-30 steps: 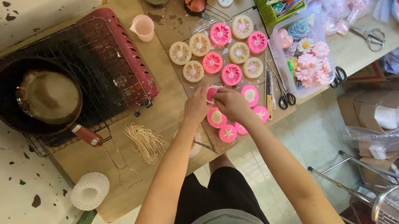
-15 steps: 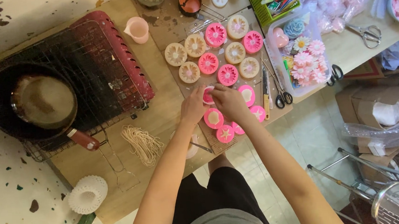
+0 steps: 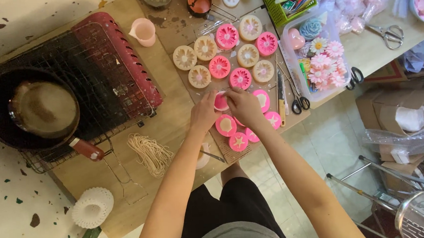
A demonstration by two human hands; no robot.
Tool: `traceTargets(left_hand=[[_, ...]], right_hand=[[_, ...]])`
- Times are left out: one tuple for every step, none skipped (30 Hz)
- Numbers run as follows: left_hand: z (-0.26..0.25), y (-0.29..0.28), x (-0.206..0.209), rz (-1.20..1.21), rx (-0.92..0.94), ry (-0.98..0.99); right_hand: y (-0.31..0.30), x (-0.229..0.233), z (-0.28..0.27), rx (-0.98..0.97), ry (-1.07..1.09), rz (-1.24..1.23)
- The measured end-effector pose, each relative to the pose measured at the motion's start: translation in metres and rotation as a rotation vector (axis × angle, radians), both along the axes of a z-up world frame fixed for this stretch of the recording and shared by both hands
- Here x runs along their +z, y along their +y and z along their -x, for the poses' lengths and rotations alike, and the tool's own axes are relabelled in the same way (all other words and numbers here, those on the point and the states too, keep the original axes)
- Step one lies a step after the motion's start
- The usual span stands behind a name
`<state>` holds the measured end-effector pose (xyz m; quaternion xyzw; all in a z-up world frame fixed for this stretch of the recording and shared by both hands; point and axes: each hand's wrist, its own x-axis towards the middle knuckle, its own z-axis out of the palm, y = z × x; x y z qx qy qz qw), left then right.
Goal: Prepare molds and pour melted wax to make decorative candles.
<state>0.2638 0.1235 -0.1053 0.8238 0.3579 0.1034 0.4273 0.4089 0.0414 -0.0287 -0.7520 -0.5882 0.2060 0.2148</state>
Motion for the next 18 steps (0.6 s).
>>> traceTargets(left_hand=[[0.000, 0.001, 0.001, 0.000, 0.003, 0.002], [0.001, 0.003, 0.002, 0.007, 0.001, 0.000], [0.001, 0.002, 0.003, 0.019, -0.001, -0.002], [0.003, -0.001, 0.002, 0.021, 0.002, 0.001], [0.003, 0.000, 0.000, 0.023, 0.005, -0.008], [0.002, 0.000, -0.001, 0.025, 0.008, -0.017], [0.004, 0.000, 0.003, 0.024, 0.012, -0.012], [0.006, -0.001, 0.008, 0.028, 0.010, -0.016], [0.004, 0.001, 0.012, 0.027, 0.011, -0.024], [0.006, -0.001, 0.020, 0.022, 0.018, -0.023], [0.005, 0.000, 0.029, 0.057, 0.028, 0.001], [0.003, 0.000, 0.037, 0.093, 0.039, 0.025], [0.005, -0.003, 0.035, 0.089, 0.048, 0.022], [0.006, -0.006, 0.033, 0.060, 0.066, 0.004], [0.003, -0.005, 0.031, 0.025, 0.086, -0.019], [0.000, -0.004, 0.033, 0.015, 0.099, -0.026], [-0.001, -0.005, 0.036, 0.040, 0.118, 0.040], [-0.002, -0.006, 0.037, 0.066, 0.138, 0.104]], right_hand=[[-0.001, -0.008, -0.006, 0.003, 0.002, 0.000], [-0.002, -0.015, -0.011, -0.046, 0.026, 0.024], [-0.005, -0.023, -0.017, -0.095, 0.050, 0.052], [-0.008, -0.020, -0.020, -0.092, 0.053, 0.055], [-0.007, -0.016, -0.025, -0.133, 0.147, 0.095], [-0.006, -0.013, -0.031, -0.173, 0.242, 0.137], [-0.008, -0.002, -0.031, -0.168, 0.247, 0.137], [-0.010, 0.010, -0.032, -0.181, 0.258, 0.134], [-0.009, 0.022, -0.036, -0.192, 0.266, 0.126], [-0.010, 0.030, -0.041, -0.185, 0.267, 0.122], [-0.008, 0.039, -0.049, -0.183, 0.244, 0.105], [-0.007, 0.048, -0.057, -0.183, 0.222, 0.087], [-0.007, 0.044, -0.070, -0.173, 0.220, 0.084], [-0.007, 0.040, -0.084, -0.202, 0.260, 0.049], [-0.002, 0.036, -0.102, -0.227, 0.297, 0.009], [0.012, 0.032, -0.123, -0.213, 0.291, 0.000], [0.025, 0.028, -0.142, -0.240, 0.291, -0.093], [0.040, 0.023, -0.162, -0.265, 0.291, -0.187]])
